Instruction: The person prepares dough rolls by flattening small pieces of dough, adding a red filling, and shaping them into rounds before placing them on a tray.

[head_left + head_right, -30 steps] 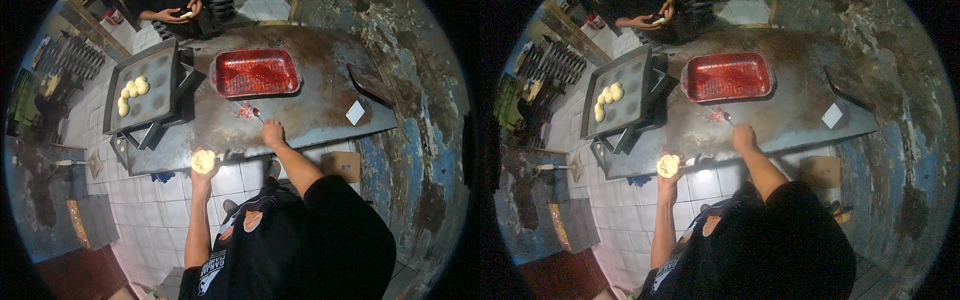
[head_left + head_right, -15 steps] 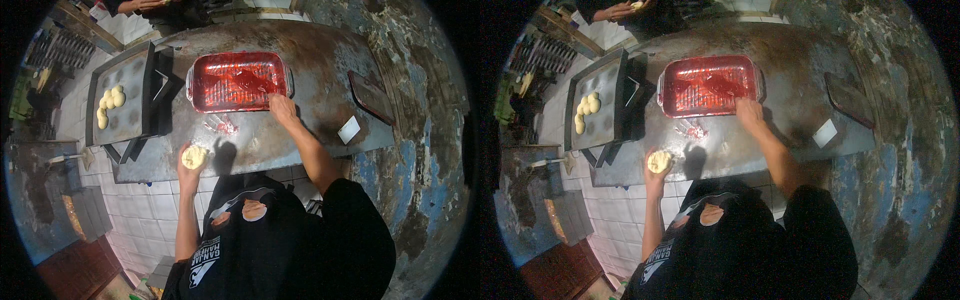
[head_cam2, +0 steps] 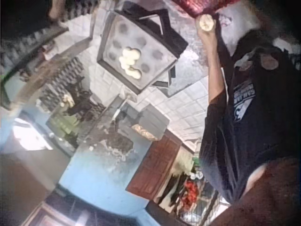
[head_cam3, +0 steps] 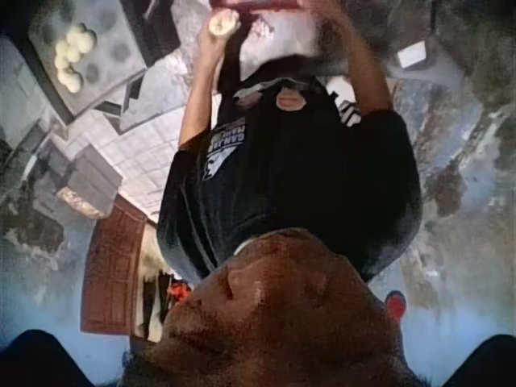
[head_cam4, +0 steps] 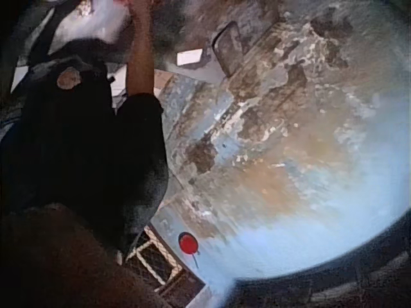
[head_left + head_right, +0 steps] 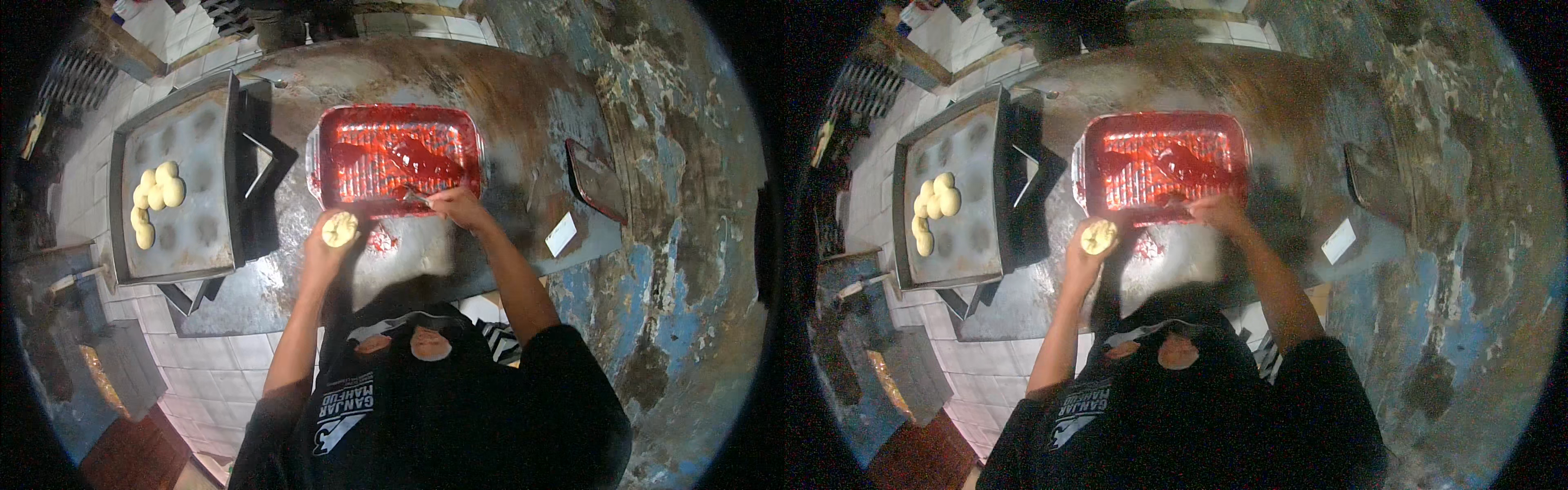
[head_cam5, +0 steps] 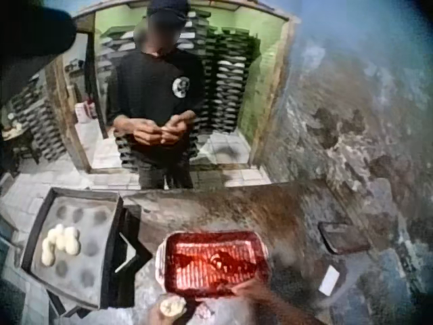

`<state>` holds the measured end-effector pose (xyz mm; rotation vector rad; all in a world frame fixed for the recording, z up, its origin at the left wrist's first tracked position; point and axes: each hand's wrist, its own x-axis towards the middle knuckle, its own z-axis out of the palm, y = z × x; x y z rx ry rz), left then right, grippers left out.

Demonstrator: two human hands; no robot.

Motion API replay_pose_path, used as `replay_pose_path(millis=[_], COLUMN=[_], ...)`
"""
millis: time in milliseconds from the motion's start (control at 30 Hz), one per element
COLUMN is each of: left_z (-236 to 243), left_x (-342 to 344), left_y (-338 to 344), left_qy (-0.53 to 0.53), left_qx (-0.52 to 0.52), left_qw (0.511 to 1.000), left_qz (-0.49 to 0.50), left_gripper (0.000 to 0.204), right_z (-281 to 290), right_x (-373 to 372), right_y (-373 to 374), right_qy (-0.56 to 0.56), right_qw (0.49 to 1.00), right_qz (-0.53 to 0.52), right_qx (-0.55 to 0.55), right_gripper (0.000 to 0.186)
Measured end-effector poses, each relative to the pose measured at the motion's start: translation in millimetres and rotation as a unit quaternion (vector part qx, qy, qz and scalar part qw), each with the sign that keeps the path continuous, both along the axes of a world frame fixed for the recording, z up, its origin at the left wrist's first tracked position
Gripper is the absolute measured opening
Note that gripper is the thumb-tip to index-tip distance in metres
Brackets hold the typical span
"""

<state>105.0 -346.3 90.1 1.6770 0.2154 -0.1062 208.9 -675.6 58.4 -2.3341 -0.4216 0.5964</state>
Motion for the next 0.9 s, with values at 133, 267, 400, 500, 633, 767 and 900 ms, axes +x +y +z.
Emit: replay_pose_path(millis=[133,267,400,500,633,767,900], left_z=[-15.0,-31.5,-31.6,-61.8,-39.2,-12.0,-10.7], left_x=[37.0,61.3,55.4,31.0,-12.1,-69.3,-104.5], left_y=[-22.1,-48.9,-40.4,-16.3,-27.4,-74.2,-96.1], left_qy=[0.005,-0.033,0.004,-0.018,-0.032,-0.056,-0.079], left_qx=[0.064,0.076,0.295,0.190,-0.025,-0.126,0.001], left_qw=[0.998,0.996,0.953,0.978,0.999,0.989,0.997], left_qz=[0.002,0.029,-0.067,0.081,0.032,-0.052,-0.006], left_gripper=[0.046,0.051,0.045,0.028,0.040,0.066,0.062], right_z=[38.3,66.6,61.1,27.3,-9.6,34.0,97.3], right_x=[-27.1,-72.8,-117.8,-138.5,-134.9,-114.1,-185.4], right_y=[45.6,118.5,119.9,84.2,58.3,81.5,77.1], right_qy=[0.159,-0.284,-0.344,-0.316,-0.352,0.122,-0.288], right_qw=[0.963,0.951,0.937,0.944,0.935,0.896,0.946], right_qz=[-0.165,-0.016,0.005,0.050,-0.011,-0.219,0.146], right_qx=[0.141,-0.121,-0.061,-0.086,-0.040,0.366,0.018], right_gripper=[0.025,0.023,0.025,0.026,0.036,0.048,0.044])
